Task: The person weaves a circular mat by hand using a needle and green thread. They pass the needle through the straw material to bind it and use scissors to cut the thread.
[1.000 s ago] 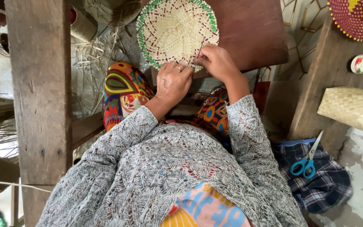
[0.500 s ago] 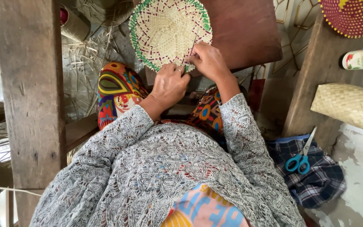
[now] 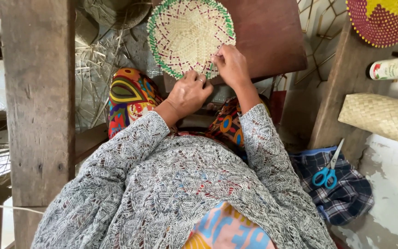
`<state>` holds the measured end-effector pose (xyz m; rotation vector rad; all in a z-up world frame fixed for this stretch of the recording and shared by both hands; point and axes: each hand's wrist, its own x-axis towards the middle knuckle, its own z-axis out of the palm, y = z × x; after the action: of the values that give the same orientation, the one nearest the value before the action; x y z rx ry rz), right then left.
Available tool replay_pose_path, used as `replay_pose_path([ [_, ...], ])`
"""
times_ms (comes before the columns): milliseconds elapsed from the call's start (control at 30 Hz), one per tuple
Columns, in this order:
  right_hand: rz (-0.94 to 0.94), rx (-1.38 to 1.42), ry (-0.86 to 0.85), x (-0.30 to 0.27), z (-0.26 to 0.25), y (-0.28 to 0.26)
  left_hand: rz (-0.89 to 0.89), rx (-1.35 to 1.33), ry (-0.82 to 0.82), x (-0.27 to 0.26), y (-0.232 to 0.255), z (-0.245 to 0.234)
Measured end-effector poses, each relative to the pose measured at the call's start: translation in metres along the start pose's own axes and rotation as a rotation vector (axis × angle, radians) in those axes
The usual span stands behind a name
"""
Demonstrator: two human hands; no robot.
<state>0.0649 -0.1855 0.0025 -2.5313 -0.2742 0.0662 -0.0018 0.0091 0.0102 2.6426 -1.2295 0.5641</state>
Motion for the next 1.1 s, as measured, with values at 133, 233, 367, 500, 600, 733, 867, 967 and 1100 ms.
replay_pose_path([
  [133,0.026,0.055,0.062,-0.001,0.004,0.005,-0.042,-0.045,0.023,-0.008,-0.005,0.001],
  [233,0.010,0.089,0.102,0.000,0.012,0.019,-0.093,-0.037,0.138,-0.008,-0.004,0.000],
  [367,0.113,0.133,0.177,0.006,0.023,0.039,-0.177,-0.110,0.332,-0.008,-0.005,0.009],
  [500,0.127,0.202,0.246,0.008,0.024,0.042,-0.221,-0.141,0.341,-0.010,-0.012,0.003],
  [600,0.143,0.172,0.270,0.005,0.022,0.032,-0.260,-0.228,0.360,-0.015,-0.018,0.013],
  [733,0.133,0.187,0.292,0.004,0.023,0.030,-0.291,-0.275,0.364,-0.017,-0.018,0.017],
  [867,0.131,0.330,0.327,0.006,0.027,0.037,-0.306,-0.302,0.359,-0.015,-0.012,0.008],
  [967,0.147,0.444,0.336,0.006,0.030,0.040,-0.248,-0.270,0.362,-0.015,-0.010,0.007],
  [1100,0.188,0.554,0.328,-0.006,0.008,-0.001,-0.100,-0.146,0.369,-0.024,-0.011,0.014],
])
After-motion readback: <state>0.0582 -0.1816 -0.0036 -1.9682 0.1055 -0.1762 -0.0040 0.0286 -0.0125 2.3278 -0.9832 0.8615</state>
